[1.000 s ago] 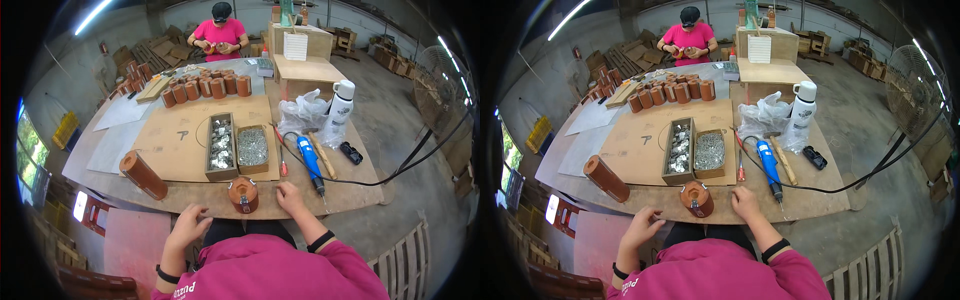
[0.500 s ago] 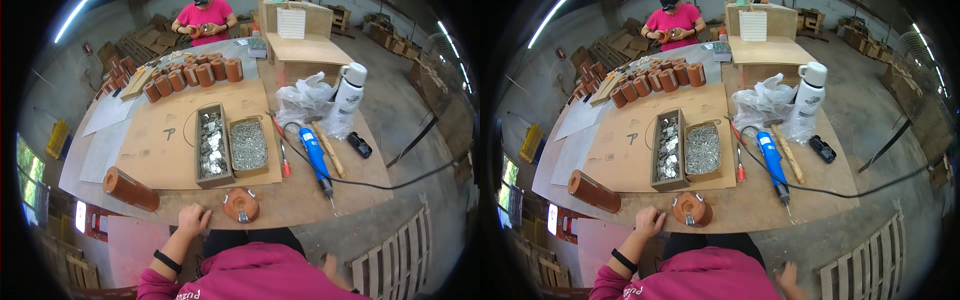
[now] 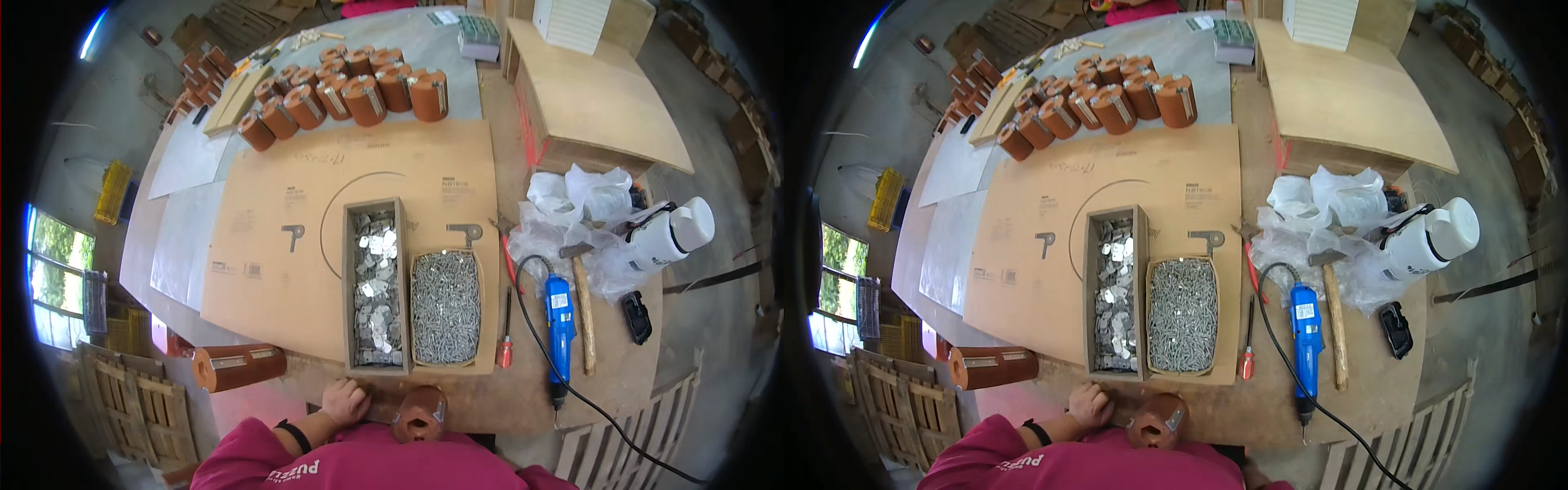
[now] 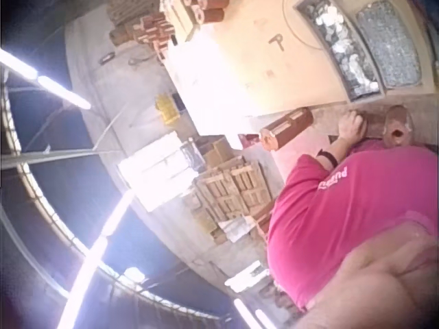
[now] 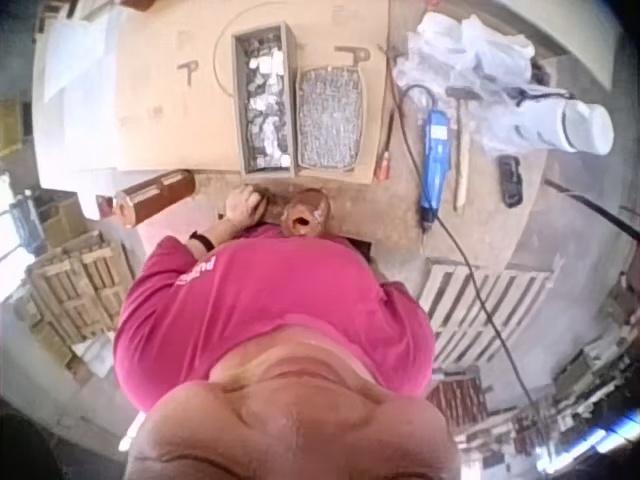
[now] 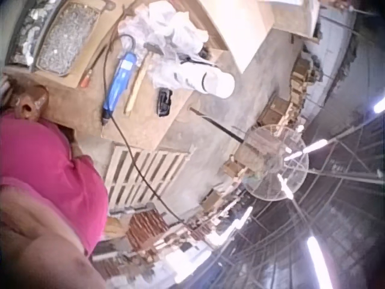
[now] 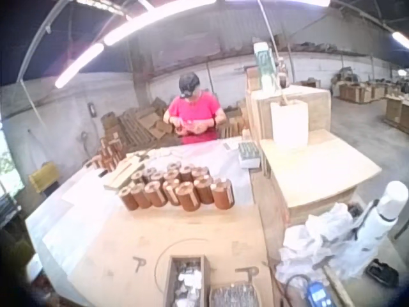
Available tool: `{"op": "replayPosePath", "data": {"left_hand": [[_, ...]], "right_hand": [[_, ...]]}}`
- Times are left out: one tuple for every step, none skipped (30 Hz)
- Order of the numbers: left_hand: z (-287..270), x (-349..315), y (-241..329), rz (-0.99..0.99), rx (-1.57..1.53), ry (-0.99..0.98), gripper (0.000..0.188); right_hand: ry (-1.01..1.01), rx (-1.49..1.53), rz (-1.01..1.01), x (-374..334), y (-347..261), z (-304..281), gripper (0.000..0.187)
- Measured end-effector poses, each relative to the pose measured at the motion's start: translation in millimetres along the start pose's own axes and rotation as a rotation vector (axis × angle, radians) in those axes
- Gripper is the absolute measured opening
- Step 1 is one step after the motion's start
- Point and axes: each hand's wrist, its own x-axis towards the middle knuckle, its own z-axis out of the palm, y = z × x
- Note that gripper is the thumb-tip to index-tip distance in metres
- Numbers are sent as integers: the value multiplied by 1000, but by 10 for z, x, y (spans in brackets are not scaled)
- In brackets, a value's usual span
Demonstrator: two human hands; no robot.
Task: Assembling small metal components onto wooden cylinders using an electric screwdriver.
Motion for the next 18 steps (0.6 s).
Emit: {"op": "replayPosePath", "data": {"left_hand": [[8,-6,6,-17,34,11,17],[13,-23,20,-33,70,22,18],[10,-3,18,-49,50,10,18],[-31,-18,8,-60,43,-8,18],[-45,10,-59,-28,-16,-64,18],[-27,8,-69,-20,-68,-110,18],[-24,-3,-56,-44,-74,-113,18],[-19,14,-78,6,-87,-65,18],[1,57,-121,64,-99,-16,18],[31,61,-169,68,-90,-9,18],[45,17,-171,56,-85,4,18],[17,87,-97,15,-84,28,18],[21,89,-63,5,-45,68,18],[19,18,-54,-4,17,88,17],[8,13,-37,-7,23,143,17],[54,58,-29,-5,33,189,17],[52,11,-19,-35,52,237,19],[100,3,-3,-34,53,251,19]], "right_hand": [[-2,2,-7,22,-36,-75,18],[2,-3,-22,17,-45,-157,18],[-4,1,-18,16,-57,-180,18],[4,4,-31,19,-66,-195,18],[15,17,-26,5,-57,-171,18],[21,12,-38,64,-42,-174,19],[39,10,-72,171,-51,-183,19],[54,13,-85,219,-30,-146,19],[63,19,-82,250,22,-67,19],[85,35,-89,276,63,-3,20],[105,30,-115,344,94,0,20],[135,46,-137,391,118,41,20],[156,54,-172,470,109,52,21],[160,55,-223,557,79,34,21],[167,51,-264,609,48,11,21],[185,57,-291,636,0,-73,22],[168,3,-360,708,-109,-162,22],[145,-57,-421,738,-176,-251,22]]}}
